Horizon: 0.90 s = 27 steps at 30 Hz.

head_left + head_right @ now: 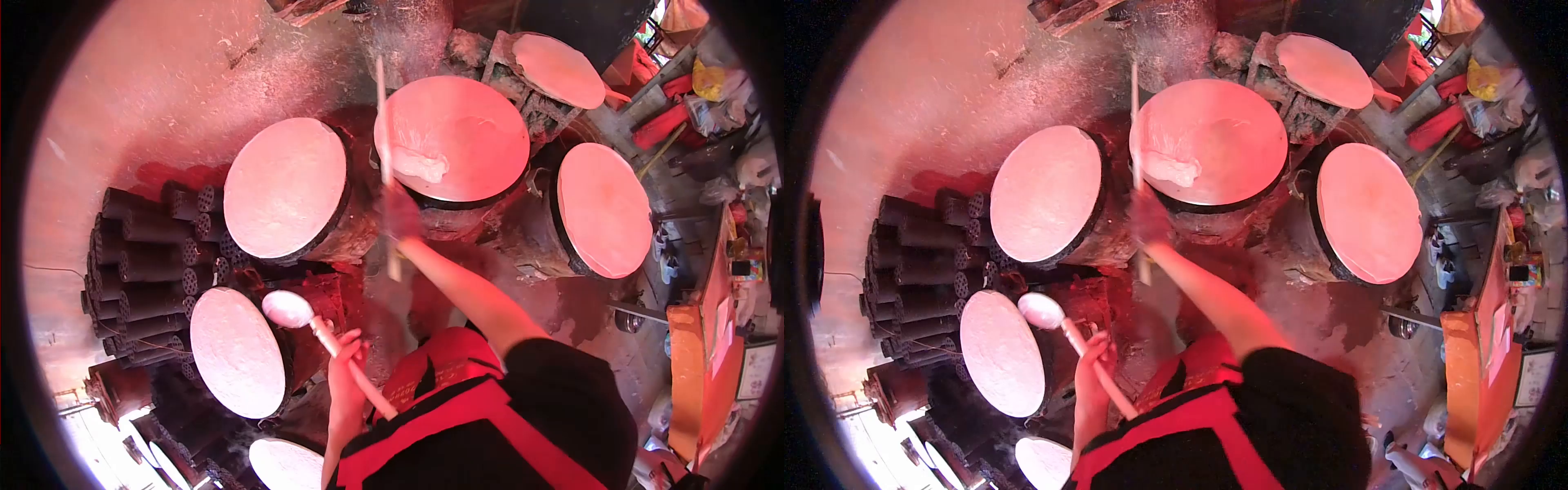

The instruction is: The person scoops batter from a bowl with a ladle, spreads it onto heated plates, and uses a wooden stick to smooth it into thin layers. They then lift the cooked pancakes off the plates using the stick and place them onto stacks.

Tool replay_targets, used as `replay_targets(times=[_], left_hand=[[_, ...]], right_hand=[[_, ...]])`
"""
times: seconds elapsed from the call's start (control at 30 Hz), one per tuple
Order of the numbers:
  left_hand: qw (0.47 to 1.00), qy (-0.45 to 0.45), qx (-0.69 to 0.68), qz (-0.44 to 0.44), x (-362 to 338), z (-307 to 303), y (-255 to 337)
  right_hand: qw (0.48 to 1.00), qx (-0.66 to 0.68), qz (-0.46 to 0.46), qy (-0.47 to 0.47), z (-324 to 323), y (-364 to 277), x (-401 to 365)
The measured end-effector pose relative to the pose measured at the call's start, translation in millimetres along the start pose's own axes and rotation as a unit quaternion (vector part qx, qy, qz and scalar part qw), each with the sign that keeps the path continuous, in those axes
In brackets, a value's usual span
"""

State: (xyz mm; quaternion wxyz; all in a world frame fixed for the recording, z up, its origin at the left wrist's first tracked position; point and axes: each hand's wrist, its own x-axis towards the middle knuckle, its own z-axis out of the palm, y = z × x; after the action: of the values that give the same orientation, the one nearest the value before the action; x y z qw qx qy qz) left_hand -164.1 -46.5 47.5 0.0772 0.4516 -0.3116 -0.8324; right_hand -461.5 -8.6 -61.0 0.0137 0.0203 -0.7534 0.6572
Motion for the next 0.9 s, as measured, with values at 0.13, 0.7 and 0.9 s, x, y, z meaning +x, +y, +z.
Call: replay_targets(times=[0.13, 0.7, 0.9], left_hand=[[0.999, 0.041, 0.029, 0.009, -30.0, -15.3, 7.4], [0.996, -0.035, 0.076, -0.044, -19.7, 20.1, -7.8], [0.992, -0.077, 0.095, -0.039, -18.0, 57.1, -20.2]], right_hand=[[0.972, 0.194, 0.114, 0.074, 103.5, 22.5, 38.5], [0.955, 0.212, 0.201, 0.047, -133.8, 13.8, -51.4], [0.955, 0.124, 0.222, -0.154, -150.7, 51.9, -57.3]])
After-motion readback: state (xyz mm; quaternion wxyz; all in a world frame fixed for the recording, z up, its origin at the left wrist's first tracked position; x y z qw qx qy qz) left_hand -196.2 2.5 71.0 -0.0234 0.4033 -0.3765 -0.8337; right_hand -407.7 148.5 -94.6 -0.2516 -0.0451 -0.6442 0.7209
